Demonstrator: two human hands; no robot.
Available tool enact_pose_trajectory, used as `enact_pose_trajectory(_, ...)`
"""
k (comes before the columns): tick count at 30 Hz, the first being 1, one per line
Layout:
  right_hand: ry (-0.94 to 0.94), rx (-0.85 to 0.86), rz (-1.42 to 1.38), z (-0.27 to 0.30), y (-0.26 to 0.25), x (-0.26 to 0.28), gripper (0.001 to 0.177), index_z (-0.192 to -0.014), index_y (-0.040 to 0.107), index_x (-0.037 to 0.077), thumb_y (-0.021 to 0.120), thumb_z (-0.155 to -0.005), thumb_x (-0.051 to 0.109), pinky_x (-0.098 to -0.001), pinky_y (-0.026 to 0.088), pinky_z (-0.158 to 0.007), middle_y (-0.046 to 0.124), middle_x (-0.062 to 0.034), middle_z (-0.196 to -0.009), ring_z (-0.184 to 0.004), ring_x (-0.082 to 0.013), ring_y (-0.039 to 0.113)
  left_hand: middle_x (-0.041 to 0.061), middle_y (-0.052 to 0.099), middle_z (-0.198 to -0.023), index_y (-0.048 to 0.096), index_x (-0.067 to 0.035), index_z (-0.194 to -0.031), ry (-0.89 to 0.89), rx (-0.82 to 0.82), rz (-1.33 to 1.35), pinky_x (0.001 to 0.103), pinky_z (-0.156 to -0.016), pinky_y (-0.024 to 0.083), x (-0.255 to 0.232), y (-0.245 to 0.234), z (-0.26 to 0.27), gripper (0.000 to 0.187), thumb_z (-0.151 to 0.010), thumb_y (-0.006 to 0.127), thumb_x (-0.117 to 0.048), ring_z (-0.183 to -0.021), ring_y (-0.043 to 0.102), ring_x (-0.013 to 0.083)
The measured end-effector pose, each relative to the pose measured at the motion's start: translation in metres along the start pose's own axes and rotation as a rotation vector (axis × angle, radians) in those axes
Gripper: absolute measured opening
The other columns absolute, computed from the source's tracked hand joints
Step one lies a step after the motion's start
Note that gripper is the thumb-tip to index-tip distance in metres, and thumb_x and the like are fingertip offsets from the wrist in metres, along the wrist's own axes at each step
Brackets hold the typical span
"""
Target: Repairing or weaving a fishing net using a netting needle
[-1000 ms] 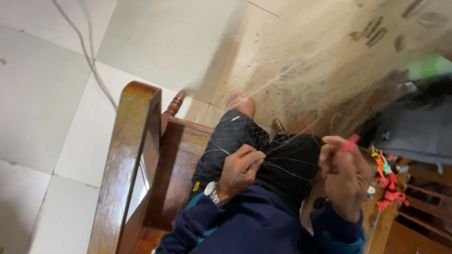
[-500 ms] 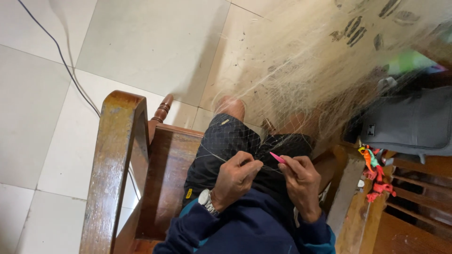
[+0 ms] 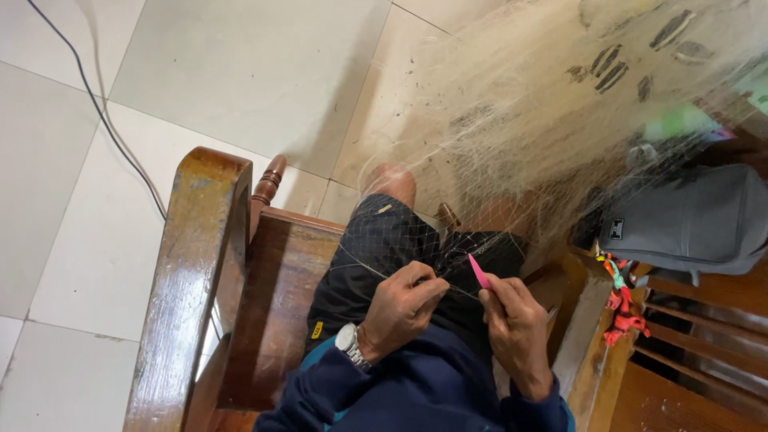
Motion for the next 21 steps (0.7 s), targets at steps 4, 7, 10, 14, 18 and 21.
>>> enact_pose_trajectory(4, -0.017, 0.045, -0.004, 0.0, 0.006, 0.0, 0.022, -0.105, 0.064, 0.004, 0.057, -0.084, 0.009, -0.0287, 0.043, -0.063, 0.06, -0.0058, -0.084, -0.069, -0.0164, 0.058, 0.009, 0.05, -0.079, 0.058, -0.003, -0.085, -0.002, 0.007, -0.013, 0.029, -0.059, 0.045, 0.001, 0.003, 0.002, 0.006, -0.087, 0.055, 0.001, -0.067, 0.051, 0.0206)
enact_pose_trajectory(7, 0.003, 0.079, 0.005, 0.001, 0.01, -0.001, 0.024, -0.106, 0.063, 0.003, 0.057, -0.084, 0.01, -0.0289, 0.044, -0.063, 0.06, -0.006, -0.083, -0.069, -0.0165, 0.058, 0.008, 0.049, -0.079, 0.058, -0.003, -0.084, 0.001, 0.005, -0.024, 0.028, -0.059, 0.045, 0.001, 0.003, 0.001, 0.008, -0.086, 0.053, 0.002, -0.066, 0.051, 0.0201)
enact_pose_trajectory(10, 0.036, 0.089, 0.031, 0.001, 0.011, -0.002, 0.023, -0.106, 0.063, 0.004, 0.056, -0.085, 0.011, -0.0308, 0.042, -0.061, 0.058, -0.0058, -0.082, -0.067, -0.0171, 0.056, 0.008, 0.049, -0.079, 0.058, -0.003, -0.083, 0.004, 0.008, -0.027, 0.028, -0.058, 0.045, 0.001, 0.004, 0.002, 0.008, -0.087, 0.054, 0.002, -0.066, 0.051, 0.02)
enact_pose_trajectory(14, 0.018, 0.075, 0.053, 0.0, 0.013, -0.002, 0.02, -0.104, 0.063, 0.005, 0.055, -0.086, 0.011, -0.031, 0.042, -0.061, 0.058, -0.0058, -0.08, -0.065, -0.0179, 0.056, 0.009, 0.049, -0.079, 0.058, -0.003, -0.084, 0.0, 0.004, -0.031, 0.029, -0.059, 0.046, 0.0, 0.003, 0.003, 0.006, -0.088, 0.055, 0.001, -0.067, 0.052, 0.0207)
enact_pose_trajectory(18, 0.031, 0.08, 0.063, -0.003, 0.013, -0.002, 0.017, -0.1, 0.063, 0.006, 0.055, -0.086, 0.011, -0.0308, 0.041, -0.06, 0.056, -0.0052, -0.075, -0.062, -0.0174, 0.053, 0.009, 0.05, -0.08, 0.058, -0.003, -0.085, -0.005, 0.011, -0.02, 0.029, -0.06, 0.046, 0.0, 0.004, 0.003, 0.006, -0.087, 0.055, 0.001, -0.067, 0.052, 0.0206)
enact_pose_trajectory(21, 0.02, 0.057, 0.06, -0.004, 0.015, -0.003, 0.019, -0.102, 0.064, 0.007, 0.056, -0.086, 0.012, -0.0311, 0.042, -0.063, 0.059, -0.005, -0.08, -0.066, -0.0175, 0.056, 0.009, 0.049, -0.079, 0.058, -0.002, -0.084, 0.009, 0.004, -0.029, 0.029, -0.057, 0.046, 0.0, 0.004, 0.003, 0.005, -0.087, 0.055, 0.001, -0.066, 0.051, 0.0207)
Point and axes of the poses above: each hand's wrist, its own z-axis away from the middle knuckle, its own y-axis out of the palm, x = y × z, the point moved 6 cm from there along -z, towards the middle knuckle
